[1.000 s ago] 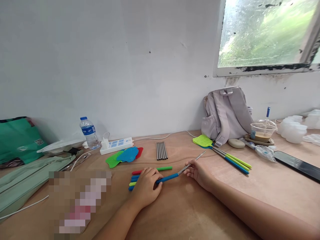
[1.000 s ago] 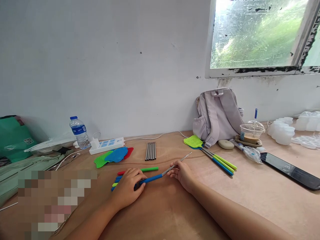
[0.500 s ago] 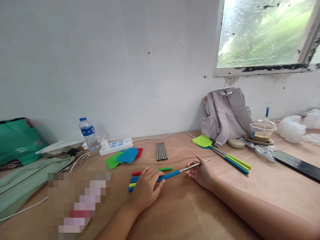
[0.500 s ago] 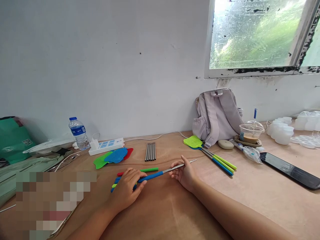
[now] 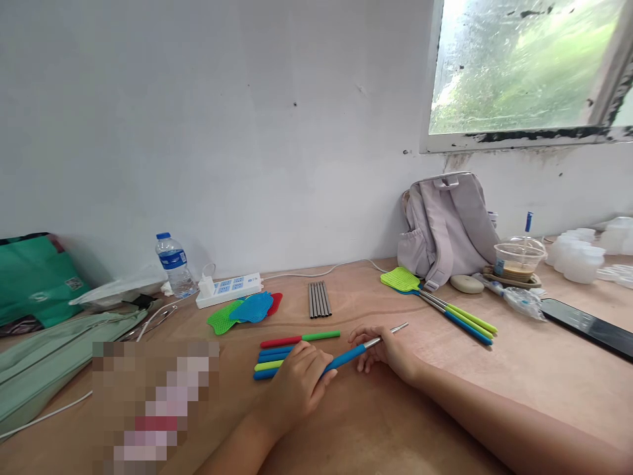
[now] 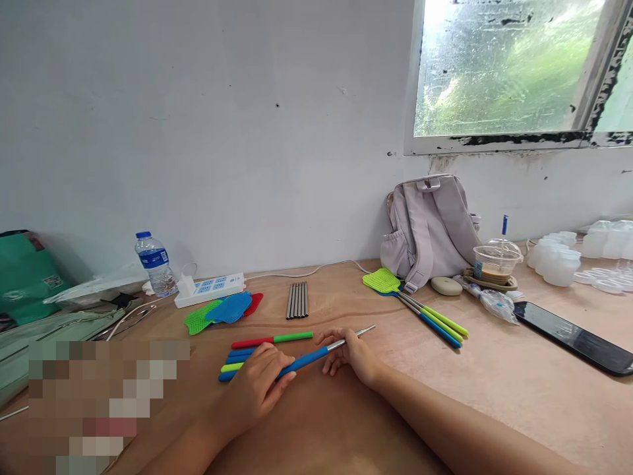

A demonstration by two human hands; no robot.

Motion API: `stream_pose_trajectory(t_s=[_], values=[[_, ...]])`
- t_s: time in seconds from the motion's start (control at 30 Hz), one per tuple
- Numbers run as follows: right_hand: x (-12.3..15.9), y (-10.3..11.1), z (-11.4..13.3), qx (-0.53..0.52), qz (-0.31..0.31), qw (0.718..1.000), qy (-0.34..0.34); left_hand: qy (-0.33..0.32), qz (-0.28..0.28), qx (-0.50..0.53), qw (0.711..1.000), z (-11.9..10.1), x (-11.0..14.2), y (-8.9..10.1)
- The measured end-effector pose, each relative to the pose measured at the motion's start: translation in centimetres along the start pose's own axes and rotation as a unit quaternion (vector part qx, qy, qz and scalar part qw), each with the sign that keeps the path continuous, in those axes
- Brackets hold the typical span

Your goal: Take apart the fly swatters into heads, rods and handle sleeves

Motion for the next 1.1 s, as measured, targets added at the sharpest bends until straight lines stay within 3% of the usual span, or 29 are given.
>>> stream_pose_trajectory(t_s=[0.3, 0.63, 0.83, 0.93, 1.0, 1.1], values=[[0.2, -0.9, -0.4, 0.013, 0.044, 0.998, 0.032, -0.009, -0.015, 0.009, 1.0, -0.1, 0.5, 0.1], [1.5, -2.8, 1.2, 0.03, 0.077, 0.996, 0.041, -0.007, 0.01, 0.019, 1.0, 0.2, 0.5, 0.0], [1.1, -3.2, 0.1, -0.179, 0.074, 0.978, -0.076, -0.017, 0.006, 0.021, 1.0, -0.8, -0.6, 0.2], [0.6, -2.7, -0.4, -0.222, 0.047, 0.969, -0.098, -0.056, 0.027, 0.032, 0.998, -1.4, -0.7, 0.8], [0.4, -2.1, -0.6, -0.232, 0.03, 0.968, -0.096, -0.056, 0.001, 0.037, 0.998, -0.5, -0.3, 2.0], [0.2, -0.9, -0.7, -0.246, -0.009, 0.966, -0.082, 0.045, -0.087, 0.017, 0.995, 3.9, 1.3, 4.1]])
Point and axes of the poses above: each hand's wrist, its own x-axis away from the middle knuckle, its own y-axis out of the back of the hand, z = x × y, the point moved 8 cm from there along -x, towards the middle knuckle, and after that the axes turned 5 degrees about -y, right-handed, at the moved point
